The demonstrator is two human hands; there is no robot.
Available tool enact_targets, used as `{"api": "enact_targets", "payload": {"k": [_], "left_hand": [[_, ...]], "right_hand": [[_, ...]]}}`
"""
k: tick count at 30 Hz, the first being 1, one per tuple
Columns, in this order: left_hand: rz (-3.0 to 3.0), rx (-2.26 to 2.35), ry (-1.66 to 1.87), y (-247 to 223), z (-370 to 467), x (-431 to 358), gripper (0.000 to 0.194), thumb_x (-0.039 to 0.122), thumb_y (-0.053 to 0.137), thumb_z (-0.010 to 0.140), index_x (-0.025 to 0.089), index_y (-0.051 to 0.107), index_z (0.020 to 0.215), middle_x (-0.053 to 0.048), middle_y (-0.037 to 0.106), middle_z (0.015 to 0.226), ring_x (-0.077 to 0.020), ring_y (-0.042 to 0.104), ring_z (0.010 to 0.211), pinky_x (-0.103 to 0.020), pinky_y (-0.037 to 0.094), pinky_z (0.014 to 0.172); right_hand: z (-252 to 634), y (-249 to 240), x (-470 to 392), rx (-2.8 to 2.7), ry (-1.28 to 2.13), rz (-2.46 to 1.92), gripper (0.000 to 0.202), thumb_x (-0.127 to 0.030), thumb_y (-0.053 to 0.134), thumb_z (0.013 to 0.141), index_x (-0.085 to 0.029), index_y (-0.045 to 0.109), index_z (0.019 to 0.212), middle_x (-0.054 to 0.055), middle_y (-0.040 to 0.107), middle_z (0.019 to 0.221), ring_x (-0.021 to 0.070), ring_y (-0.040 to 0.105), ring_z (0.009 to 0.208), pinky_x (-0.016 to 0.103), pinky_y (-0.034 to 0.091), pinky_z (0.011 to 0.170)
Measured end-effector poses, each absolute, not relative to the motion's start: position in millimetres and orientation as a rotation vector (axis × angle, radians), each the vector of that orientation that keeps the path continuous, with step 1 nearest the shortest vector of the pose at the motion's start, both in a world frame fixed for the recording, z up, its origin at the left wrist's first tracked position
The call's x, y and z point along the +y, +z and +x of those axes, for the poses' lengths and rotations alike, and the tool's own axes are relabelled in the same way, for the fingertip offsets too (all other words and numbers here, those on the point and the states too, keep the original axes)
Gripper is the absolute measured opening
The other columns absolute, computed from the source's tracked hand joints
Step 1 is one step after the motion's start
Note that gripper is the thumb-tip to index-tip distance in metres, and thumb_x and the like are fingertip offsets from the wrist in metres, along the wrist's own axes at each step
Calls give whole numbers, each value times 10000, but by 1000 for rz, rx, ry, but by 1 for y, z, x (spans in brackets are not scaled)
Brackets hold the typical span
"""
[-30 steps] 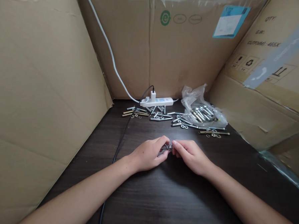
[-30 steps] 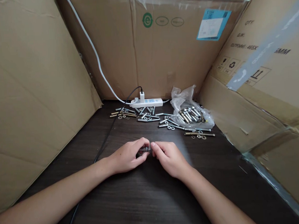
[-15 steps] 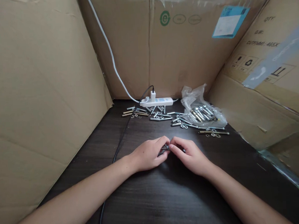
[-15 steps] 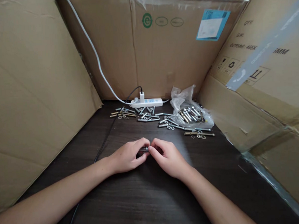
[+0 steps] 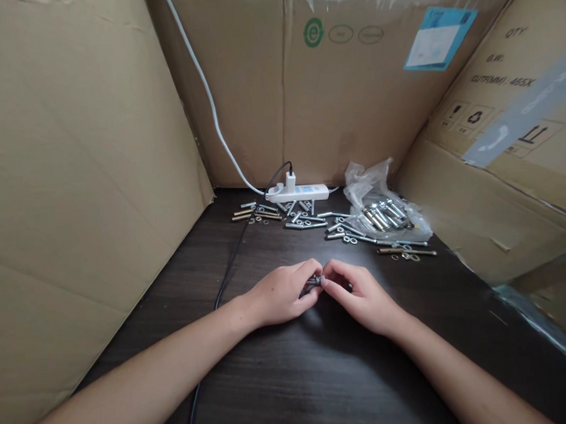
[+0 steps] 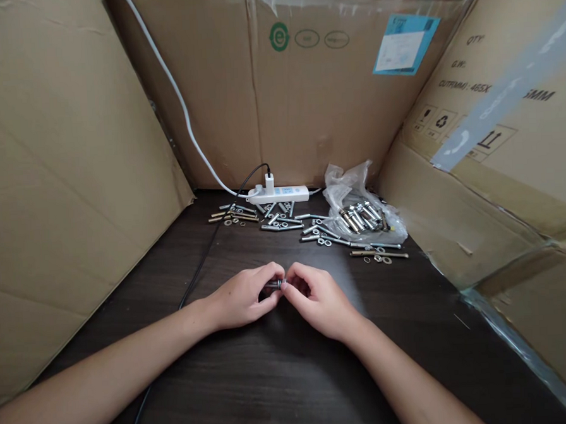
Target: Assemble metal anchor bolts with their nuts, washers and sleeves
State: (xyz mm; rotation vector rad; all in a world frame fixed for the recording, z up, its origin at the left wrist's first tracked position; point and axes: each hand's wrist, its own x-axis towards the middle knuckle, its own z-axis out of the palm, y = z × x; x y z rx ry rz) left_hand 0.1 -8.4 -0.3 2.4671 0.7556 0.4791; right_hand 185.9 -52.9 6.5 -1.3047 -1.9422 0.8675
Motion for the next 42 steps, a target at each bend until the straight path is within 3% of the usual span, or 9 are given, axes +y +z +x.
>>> {"api": "enact_targets", "payload": {"k": [11, 19, 28, 36, 42], "left_hand": [[2468, 736, 472, 2, 1, -9, 152, 220, 455, 868, 204, 455, 1019, -27, 620, 929, -162, 593, 808, -257, 433, 704], [2468, 752, 467, 2, 1, -9, 163, 235, 479, 858, 203, 459, 1016, -25, 620, 925, -163, 594, 791, -257, 433, 684], [2455, 714, 479, 2, 1, -11, 149, 222, 467, 862, 199, 461, 1009, -32, 621, 931, -170, 599, 830, -263, 445, 723], [2471, 749, 487, 1, 0, -10, 159, 262, 466, 869, 201, 460, 1015, -36, 618, 922, -173, 591, 786, -268, 435, 677], [2486, 761, 482, 1, 0, -10, 155, 249, 466, 862, 197, 453, 1007, -31, 617, 891, -169, 590, 757, -263, 431, 658]], "right_hand": [[187, -3, -52, -1939, 953, -1337, 438, -420, 314, 961, -177, 492, 643, -14, 508, 598, 118, 467, 584, 238, 356, 574], [186, 6, -54, -1964, 908, -1291, 192, -328, 481, 894, -182, 513, 773, -21, 543, 689, 119, 478, 638, 232, 368, 597], [187, -3, -52, -1955, 992, -1338, 459, -436, 308, 963, -168, 517, 655, -6, 520, 590, 115, 468, 573, 245, 356, 564], [187, 3, -54, -1911, 925, -1302, 147, -317, 497, 883, -185, 518, 822, -13, 542, 699, 123, 478, 644, 238, 380, 596], [186, 1, -53, -1943, 916, -1266, 203, -333, 455, 911, -186, 507, 781, -21, 519, 677, 116, 462, 626, 230, 371, 586]]}}
